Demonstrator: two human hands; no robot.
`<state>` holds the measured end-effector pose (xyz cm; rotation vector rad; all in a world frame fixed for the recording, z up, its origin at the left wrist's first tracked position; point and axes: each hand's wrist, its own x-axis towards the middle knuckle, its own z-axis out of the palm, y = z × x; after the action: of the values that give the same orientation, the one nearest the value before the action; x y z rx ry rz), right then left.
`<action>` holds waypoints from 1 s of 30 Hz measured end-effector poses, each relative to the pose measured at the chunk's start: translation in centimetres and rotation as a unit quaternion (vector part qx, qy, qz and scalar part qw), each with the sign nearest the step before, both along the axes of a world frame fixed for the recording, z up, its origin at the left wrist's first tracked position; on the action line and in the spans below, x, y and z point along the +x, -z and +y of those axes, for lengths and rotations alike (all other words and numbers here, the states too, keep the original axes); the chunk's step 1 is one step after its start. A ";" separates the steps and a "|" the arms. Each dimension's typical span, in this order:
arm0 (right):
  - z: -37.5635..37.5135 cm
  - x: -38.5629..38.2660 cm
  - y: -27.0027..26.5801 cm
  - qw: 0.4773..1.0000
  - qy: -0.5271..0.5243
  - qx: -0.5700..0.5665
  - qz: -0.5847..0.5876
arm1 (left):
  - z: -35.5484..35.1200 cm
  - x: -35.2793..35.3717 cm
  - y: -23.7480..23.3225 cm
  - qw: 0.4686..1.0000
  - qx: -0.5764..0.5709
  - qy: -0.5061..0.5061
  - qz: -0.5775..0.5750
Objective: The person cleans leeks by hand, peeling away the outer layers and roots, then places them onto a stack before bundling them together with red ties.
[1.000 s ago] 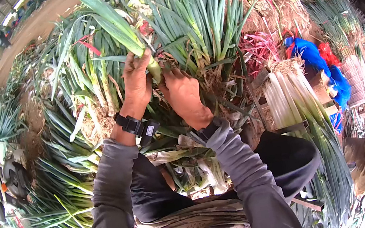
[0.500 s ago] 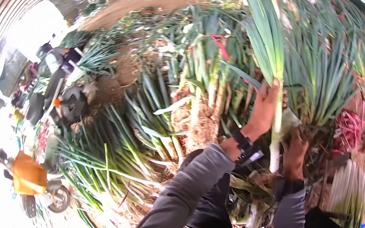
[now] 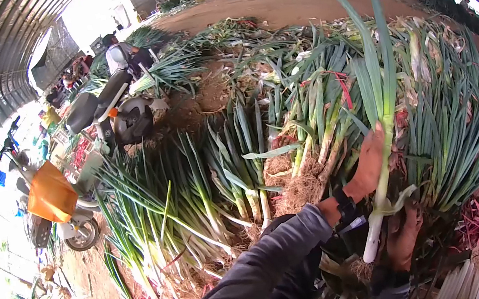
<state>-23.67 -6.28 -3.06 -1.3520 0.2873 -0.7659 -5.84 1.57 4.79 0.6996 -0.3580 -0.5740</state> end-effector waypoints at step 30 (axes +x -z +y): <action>7.4 -11.6 12.4 0.840 -0.068 -0.326 0.429 | 1.3 5.6 2.9 0.984 0.096 -0.126 -0.082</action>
<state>-35.23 1.15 -15.47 -2.3100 0.6613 -0.0575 -0.22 2.87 1.86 0.9665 -0.3624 -0.3136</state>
